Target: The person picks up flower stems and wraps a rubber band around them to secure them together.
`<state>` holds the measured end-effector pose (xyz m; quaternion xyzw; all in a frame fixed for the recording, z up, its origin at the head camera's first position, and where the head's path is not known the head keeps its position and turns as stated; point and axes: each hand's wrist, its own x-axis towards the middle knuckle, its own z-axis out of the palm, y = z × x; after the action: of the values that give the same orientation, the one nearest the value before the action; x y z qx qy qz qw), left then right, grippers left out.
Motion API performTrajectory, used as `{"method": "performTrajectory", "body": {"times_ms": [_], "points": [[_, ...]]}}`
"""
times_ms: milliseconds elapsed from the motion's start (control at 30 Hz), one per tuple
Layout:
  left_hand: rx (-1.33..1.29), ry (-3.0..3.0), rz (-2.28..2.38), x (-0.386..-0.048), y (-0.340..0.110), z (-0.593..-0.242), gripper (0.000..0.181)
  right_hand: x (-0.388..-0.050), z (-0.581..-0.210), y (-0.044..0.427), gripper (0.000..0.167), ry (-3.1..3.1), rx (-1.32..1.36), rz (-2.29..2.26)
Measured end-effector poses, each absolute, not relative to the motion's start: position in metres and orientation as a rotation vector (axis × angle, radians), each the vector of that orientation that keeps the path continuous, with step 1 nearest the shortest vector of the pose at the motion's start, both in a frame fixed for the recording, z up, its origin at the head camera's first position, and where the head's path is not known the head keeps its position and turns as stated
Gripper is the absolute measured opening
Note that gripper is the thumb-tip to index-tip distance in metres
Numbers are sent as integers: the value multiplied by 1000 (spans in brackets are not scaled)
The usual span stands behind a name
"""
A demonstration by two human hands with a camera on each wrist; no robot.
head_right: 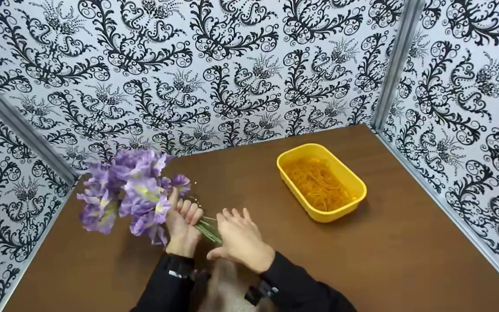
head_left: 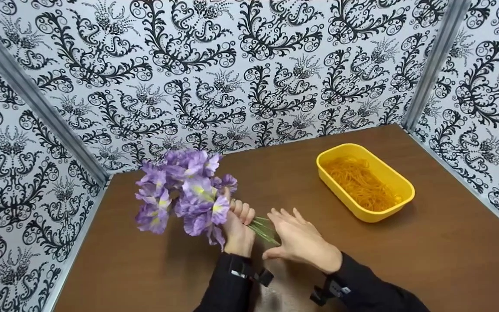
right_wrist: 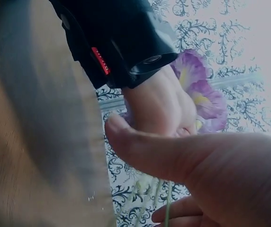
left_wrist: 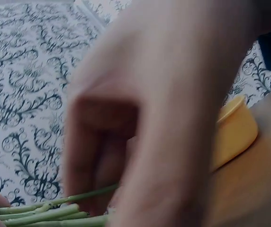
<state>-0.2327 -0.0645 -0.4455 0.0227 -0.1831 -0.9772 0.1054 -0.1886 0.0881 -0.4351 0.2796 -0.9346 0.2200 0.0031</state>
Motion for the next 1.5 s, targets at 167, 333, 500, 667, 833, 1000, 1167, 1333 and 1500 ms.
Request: {"method": "performTrajectory", "body": {"times_ms": [167,333,500,667,833,1000,1167,1333,1500], "points": [[78,-534,-2893,-224,-52,-441,51,-189,-436,84,47,-2868,810,618],[-14,-578,-2826,-219,-45,-441,41,-189,-434,85,45,-2892,848,608],[-322,-636,-2717,-215,-39,-449,25,-189,-435,84,37,-2893,843,658],[-540,-704,-2628,-210,-31,-458,32,-190,-443,81,20,-2836,771,692],[-560,-791,-2581,-206,-26,-463,39,-191,-451,79,28,-2745,717,635],[-604,-830,-2545,-203,-25,-465,42,-193,-457,77,36,-2691,680,626],[-585,-813,-2560,-203,-26,-463,34,-194,-459,76,35,-2699,667,643],[-601,-693,-2641,-205,-29,-462,32,-196,-461,75,36,-2702,652,607],[-512,-633,-2739,-205,-32,-460,36,-198,-463,75,37,-2677,627,553]]}}
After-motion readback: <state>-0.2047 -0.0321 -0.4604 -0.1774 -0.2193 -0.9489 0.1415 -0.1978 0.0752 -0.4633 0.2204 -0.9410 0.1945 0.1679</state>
